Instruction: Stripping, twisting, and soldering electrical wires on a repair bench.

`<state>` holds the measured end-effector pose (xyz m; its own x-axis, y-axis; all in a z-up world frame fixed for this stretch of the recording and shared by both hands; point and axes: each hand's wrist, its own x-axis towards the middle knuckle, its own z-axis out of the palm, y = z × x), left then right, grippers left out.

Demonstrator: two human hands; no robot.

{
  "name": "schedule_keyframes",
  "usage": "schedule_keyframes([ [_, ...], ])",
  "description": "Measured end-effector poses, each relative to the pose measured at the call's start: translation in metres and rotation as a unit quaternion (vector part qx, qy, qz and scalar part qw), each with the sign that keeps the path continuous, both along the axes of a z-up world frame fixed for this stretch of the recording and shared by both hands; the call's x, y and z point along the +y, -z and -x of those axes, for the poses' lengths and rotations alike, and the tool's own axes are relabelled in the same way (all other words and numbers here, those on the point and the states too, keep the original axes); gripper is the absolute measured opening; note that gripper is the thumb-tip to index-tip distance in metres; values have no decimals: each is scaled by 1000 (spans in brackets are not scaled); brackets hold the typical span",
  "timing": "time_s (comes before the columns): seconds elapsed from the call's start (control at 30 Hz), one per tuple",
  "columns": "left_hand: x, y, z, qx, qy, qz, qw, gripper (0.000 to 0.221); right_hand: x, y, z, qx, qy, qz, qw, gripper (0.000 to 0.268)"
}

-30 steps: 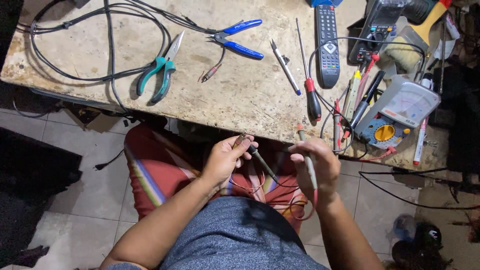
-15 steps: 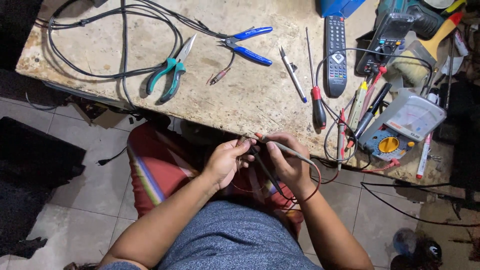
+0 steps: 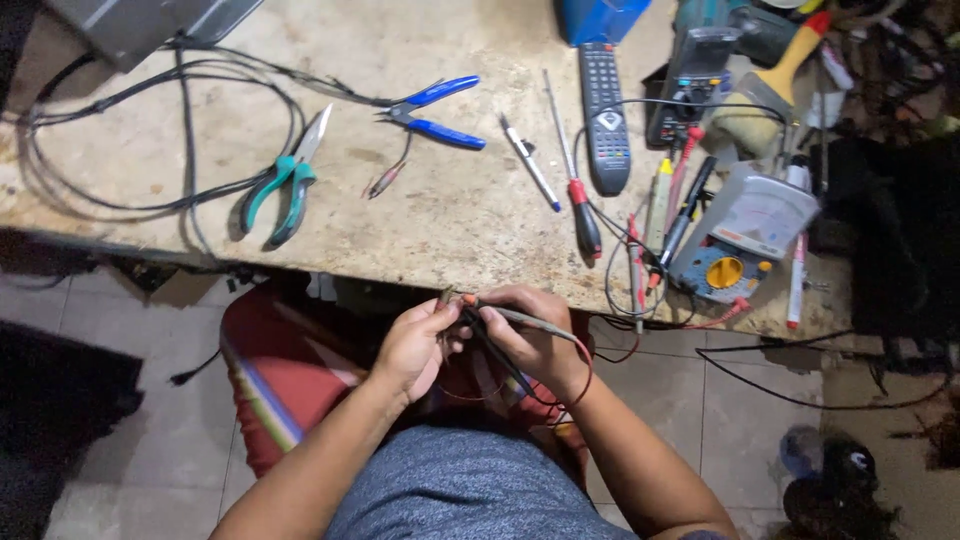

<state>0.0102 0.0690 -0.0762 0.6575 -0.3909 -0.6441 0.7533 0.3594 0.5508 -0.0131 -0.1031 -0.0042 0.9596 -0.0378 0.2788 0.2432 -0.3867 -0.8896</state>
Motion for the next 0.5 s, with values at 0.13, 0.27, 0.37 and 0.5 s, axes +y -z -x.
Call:
schedule_keyframes([
  [0.13, 1, -1, -2, -1, 15, -35, 999, 22, 0, -5, 1, -29, -6, -30, 999, 14],
  [0.27, 3, 0, -1, -9, 24, -39, 999, 21, 0, -11, 2, -38, 3, -29, 999, 14],
  [0.37, 4, -3, 0, -12, 15, -40, 999, 21, -3, -10, 2, -51, -1, -35, 998, 14],
  [0.5, 3, -12, 0, 6, -11, 6, 1000, 21, -10, -6, 3, -61, -55, 32, 996, 19],
])
